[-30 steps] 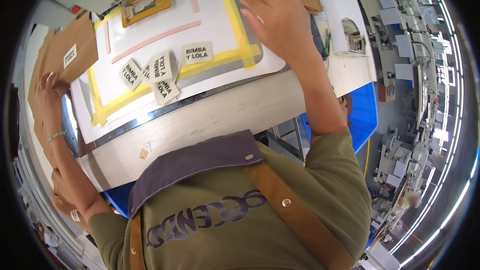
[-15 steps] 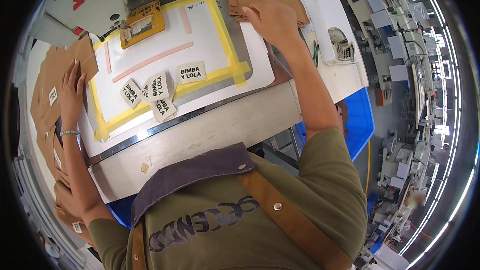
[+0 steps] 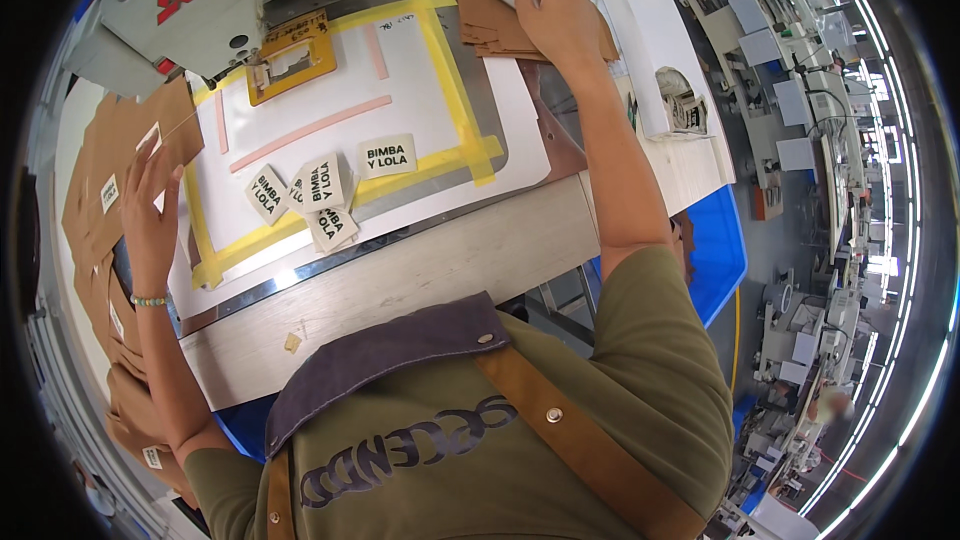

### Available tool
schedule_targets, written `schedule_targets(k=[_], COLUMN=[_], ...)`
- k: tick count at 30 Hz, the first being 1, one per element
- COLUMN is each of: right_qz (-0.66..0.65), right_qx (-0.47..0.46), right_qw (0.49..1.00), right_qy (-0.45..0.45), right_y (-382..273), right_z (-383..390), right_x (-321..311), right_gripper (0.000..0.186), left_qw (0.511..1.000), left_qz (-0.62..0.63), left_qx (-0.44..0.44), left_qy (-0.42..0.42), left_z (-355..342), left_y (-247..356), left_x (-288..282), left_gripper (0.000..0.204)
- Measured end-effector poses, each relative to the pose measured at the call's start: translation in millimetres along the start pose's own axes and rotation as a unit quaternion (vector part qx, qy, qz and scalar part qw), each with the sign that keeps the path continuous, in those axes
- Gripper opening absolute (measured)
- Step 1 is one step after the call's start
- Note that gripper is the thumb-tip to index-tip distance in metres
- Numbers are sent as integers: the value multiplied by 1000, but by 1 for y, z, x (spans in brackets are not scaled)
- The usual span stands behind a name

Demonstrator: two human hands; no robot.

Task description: Sewing textile labels onto pieces of brown leather using an industrial sewing machine.

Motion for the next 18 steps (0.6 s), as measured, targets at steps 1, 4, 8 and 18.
schedule_targets(k=[1, 4, 8, 18], right_qz=[-1, -19, -18, -213], right_qx=[-2, -189, -411, -570], right_qw=[1000, 978, 911, 794], right_qy=[0, 88, 43, -15], right_y=[-5, -39, -98, -194], right_z=[0, 13, 47, 89], right_x=[2, 8, 33, 47], right_gripper=[28, 21, 14, 22], left_qw=[1000, 996, 976, 959], left_qz=[23, 58, 198, 256], left_qx=[-1, 53, 91, 121], left_qy=[17, 41, 16, 5], left_z=[-2, -11, -20, -37], left_y=[10, 45, 99, 159], left_x=[-4, -15, -3, 35], left_gripper=[36, 33, 39, 56])
Point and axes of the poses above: each hand's wrist, its own z-axis away from the middle knuckle, its own x-axis out of the palm, y = z × x, the point moved 3 cm from there along -z, towards the middle knuckle, and after that the axes turned 6 degrees about y, right-handed, at the moved point
